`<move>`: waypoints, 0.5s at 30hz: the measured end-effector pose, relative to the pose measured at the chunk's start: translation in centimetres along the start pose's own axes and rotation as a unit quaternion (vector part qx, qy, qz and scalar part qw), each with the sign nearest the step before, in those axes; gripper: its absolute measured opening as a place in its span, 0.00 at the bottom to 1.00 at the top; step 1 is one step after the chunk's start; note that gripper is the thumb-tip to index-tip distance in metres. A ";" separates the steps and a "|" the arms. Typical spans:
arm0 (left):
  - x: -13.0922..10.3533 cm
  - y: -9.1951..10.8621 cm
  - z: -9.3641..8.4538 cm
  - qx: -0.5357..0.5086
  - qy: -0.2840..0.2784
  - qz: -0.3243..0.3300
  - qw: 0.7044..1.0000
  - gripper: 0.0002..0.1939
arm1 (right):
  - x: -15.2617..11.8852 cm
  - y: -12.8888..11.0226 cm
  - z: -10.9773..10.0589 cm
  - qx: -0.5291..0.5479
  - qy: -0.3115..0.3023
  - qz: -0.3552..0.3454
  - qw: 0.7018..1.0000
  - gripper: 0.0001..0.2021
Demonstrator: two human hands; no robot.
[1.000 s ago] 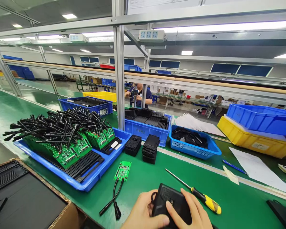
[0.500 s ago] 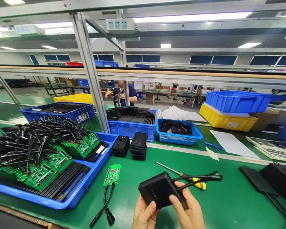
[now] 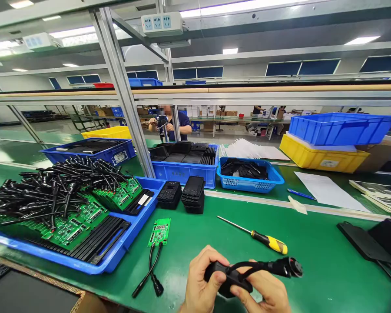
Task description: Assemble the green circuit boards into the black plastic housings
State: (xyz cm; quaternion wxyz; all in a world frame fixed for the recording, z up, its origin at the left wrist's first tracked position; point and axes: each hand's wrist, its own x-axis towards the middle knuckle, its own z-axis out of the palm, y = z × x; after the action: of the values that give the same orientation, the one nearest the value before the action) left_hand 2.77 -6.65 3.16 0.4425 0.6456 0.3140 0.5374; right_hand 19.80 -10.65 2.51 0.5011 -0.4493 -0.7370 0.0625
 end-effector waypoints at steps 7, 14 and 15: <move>0.1 -0.6 -0.3 0.023 -0.027 0.074 0.997 0.22 | -0.1 -0.3 0.1 0.068 0.005 0.044 0.997 0.07; 2.3 -1.4 -2.1 0.184 -0.120 0.358 0.908 0.09 | 0.4 2.0 -3.9 0.142 -0.126 -0.032 0.981 0.19; 2.4 -1.3 -2.0 0.221 -0.107 0.398 0.884 0.10 | 0.5 2.1 -4.9 0.112 -0.168 0.004 0.979 0.19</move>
State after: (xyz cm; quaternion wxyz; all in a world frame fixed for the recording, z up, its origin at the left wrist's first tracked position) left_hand 1.48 -3.51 3.01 0.0683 0.8511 0.0922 0.5122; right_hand 24.90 -10.77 4.10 0.4172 -0.3767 -0.7969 0.2212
